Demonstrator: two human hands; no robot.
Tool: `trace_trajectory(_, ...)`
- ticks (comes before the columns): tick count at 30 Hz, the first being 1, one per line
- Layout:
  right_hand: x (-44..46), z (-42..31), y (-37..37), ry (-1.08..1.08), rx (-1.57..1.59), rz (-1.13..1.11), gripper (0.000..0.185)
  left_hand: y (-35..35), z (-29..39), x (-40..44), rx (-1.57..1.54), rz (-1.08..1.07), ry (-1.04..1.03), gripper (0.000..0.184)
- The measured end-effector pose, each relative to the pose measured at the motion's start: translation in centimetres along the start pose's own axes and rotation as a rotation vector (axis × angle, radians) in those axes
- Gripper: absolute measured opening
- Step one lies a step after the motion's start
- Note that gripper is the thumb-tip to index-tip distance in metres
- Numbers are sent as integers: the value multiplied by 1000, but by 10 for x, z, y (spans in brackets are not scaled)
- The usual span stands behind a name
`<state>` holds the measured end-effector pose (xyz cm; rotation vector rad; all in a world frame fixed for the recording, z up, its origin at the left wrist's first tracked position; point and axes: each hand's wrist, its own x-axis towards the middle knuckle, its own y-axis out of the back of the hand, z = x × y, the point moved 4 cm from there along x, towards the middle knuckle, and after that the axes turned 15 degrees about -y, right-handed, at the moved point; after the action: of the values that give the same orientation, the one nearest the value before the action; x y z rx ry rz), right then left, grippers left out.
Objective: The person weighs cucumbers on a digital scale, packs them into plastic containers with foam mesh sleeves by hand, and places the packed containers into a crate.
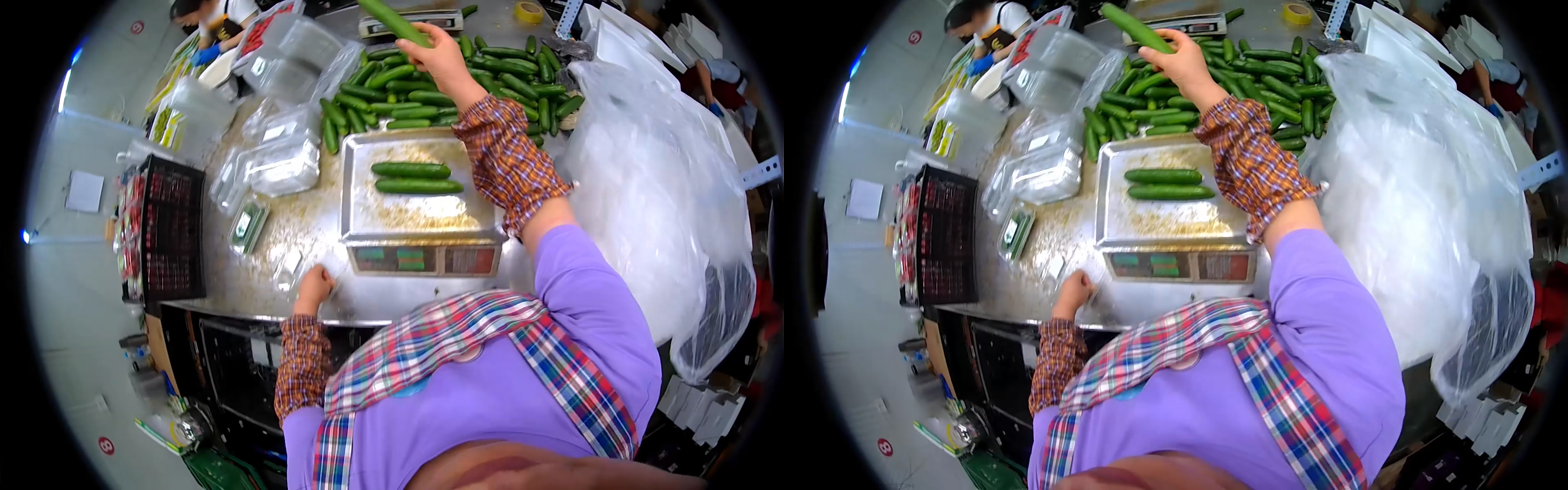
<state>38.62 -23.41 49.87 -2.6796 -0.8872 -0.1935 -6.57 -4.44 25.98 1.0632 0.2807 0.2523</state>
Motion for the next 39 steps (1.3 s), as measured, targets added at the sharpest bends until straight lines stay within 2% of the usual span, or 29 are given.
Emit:
trace_trajectory(2,-57,-20,-39,-151,158,-247,39,-3,-10,-3,-87,41,-22,25)
trace_trajectory(4,-109,-31,-53,-309,89,-230,46,-5,-20,-5,-111,32,-52,24)
trace_trajectory(8,-177,-16,-37,-366,-107,-177,45,10,-22,-9,-307,128,-91,20)
trace_trajectory(12,-230,3,-17,-427,-459,-68,42,51,9,-15,-687,449,-86,17)
trace_trajectory(15,-250,36,-5,-454,-647,-69,39,73,41,-7,-722,526,-153,19)
trace_trajectory(17,-251,56,1,-477,-675,-48,35,73,56,-4,-574,482,-134,19)
trace_trajectory(21,-244,92,1,-240,-966,1,25,46,38,-1,-339,428,-103,18)
trace_trajectory(25,-253,107,-8,-234,-808,52,20,28,14,-15,-329,393,-69,16)
trace_trajectory(27,-252,119,-9,-73,-824,89,20,17,2,-18,-302,386,-47,16)
trace_trajectory(32,-256,99,-10,131,-1156,78,17,11,-4,-35,-306,441,-30,14)
trace_trajectory(35,-241,80,2,153,-1147,135,16,9,-8,-43,-324,477,-31,13)
trace_trajectory(36,-229,73,6,60,-1149,154,16,7,-11,-45,-341,485,-30,13)
trace_trajectory(38,-200,74,17,123,-1162,104,31,9,-7,-48,-280,494,-24,13)
trace_trajectory(39,-185,80,17,170,-1206,59,31,12,1,-49,-246,517,-41,14)
